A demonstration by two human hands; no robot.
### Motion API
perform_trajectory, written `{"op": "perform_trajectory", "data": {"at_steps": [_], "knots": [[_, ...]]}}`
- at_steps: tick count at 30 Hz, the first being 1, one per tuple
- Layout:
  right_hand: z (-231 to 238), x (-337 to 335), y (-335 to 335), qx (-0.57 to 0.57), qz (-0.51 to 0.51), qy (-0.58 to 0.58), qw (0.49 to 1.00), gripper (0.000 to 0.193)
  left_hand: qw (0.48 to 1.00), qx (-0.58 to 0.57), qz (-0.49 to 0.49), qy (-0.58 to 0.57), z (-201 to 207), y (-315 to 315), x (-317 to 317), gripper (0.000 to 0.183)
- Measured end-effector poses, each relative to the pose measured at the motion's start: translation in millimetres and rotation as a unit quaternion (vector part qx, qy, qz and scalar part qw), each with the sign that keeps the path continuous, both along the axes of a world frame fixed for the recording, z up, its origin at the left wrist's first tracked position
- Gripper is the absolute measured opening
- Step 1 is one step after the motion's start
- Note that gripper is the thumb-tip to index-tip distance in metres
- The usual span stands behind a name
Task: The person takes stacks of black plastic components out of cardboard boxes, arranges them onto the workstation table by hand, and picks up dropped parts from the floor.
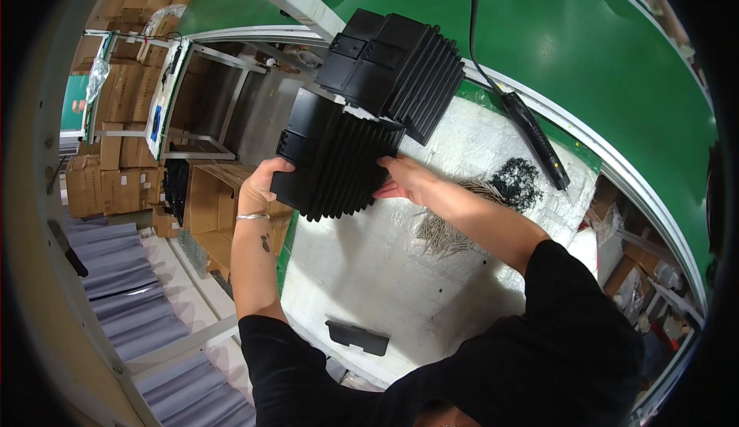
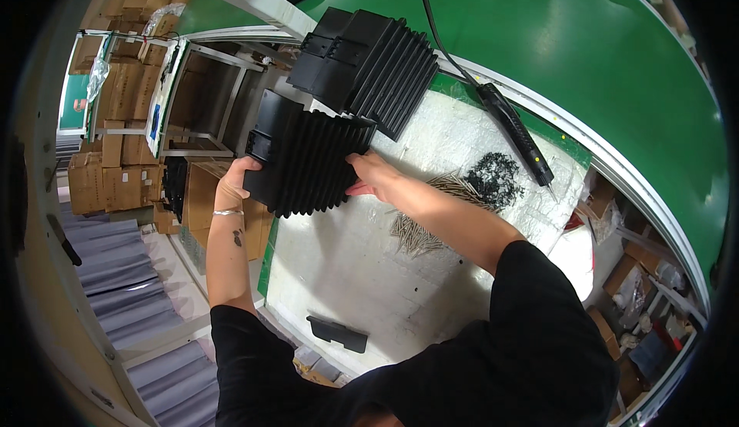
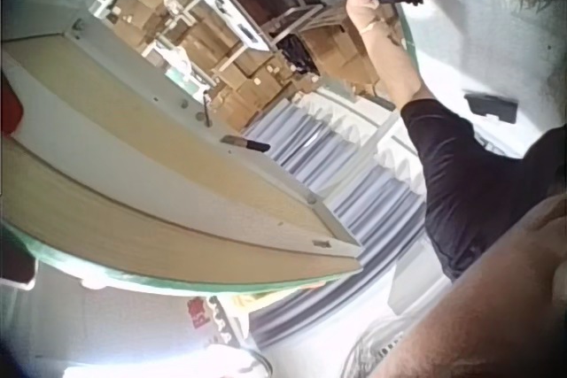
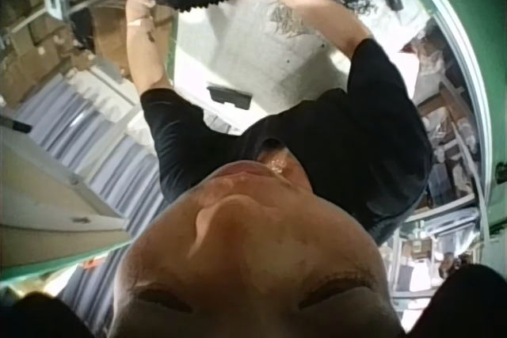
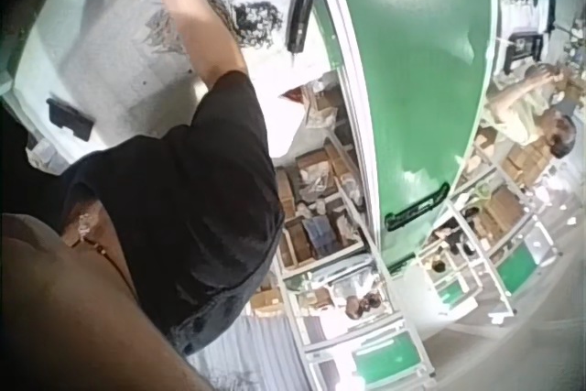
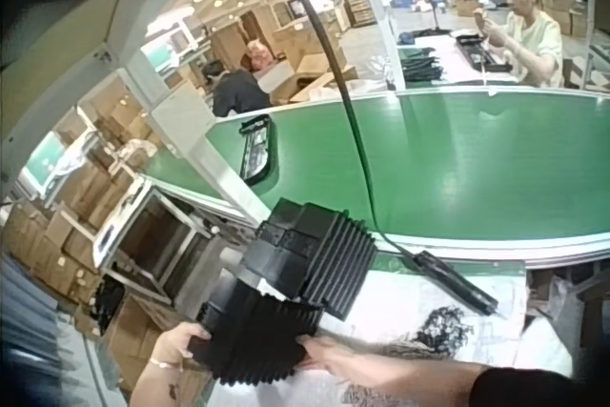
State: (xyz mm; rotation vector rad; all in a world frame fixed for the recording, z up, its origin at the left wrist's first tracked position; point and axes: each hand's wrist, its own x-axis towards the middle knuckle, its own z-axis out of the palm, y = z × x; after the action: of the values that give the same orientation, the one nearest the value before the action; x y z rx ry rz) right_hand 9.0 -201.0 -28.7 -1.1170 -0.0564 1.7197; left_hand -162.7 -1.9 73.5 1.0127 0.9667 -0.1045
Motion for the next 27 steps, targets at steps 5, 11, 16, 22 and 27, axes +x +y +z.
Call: {"op": "perform_trajectory", "data": {"at_steps": [5, 11, 16, 22, 27], "knots": [[14.8, 3.4, 1.5, -0.003, -0.043, 0.103, 0.994, 0.042, 0.998, 0.026, -0.005, 0.055, 11.0, 4.7, 15.9, 0.017], [22.2, -3.4, 7.1, 0.023, -0.012, 0.104, 0.994, 0.044, 0.996, 0.043, -0.042, 0.065, 13.8, 26.5, 20.2, 0.012], [19.6, -16.2, 6.8, 0.057, -0.031, 0.161, 0.985, 0.039, 0.995, 0.008, -0.068, 0.073, 18.2, 29.2, 30.2, 0.011], [21.5, -1.5, 6.8, 0.049, -0.034, 0.163, 0.985, 0.039, 0.996, 0.017, -0.034, 0.079, 27.0, 18.6, 43.5, 0.012], [15.3, 19.7, 7.8, 0.021, -0.062, 0.206, 0.976, 0.043, 0.996, 0.052, -0.006, 0.077, 30.5, 9.2, 49.2, 0.014]]}}
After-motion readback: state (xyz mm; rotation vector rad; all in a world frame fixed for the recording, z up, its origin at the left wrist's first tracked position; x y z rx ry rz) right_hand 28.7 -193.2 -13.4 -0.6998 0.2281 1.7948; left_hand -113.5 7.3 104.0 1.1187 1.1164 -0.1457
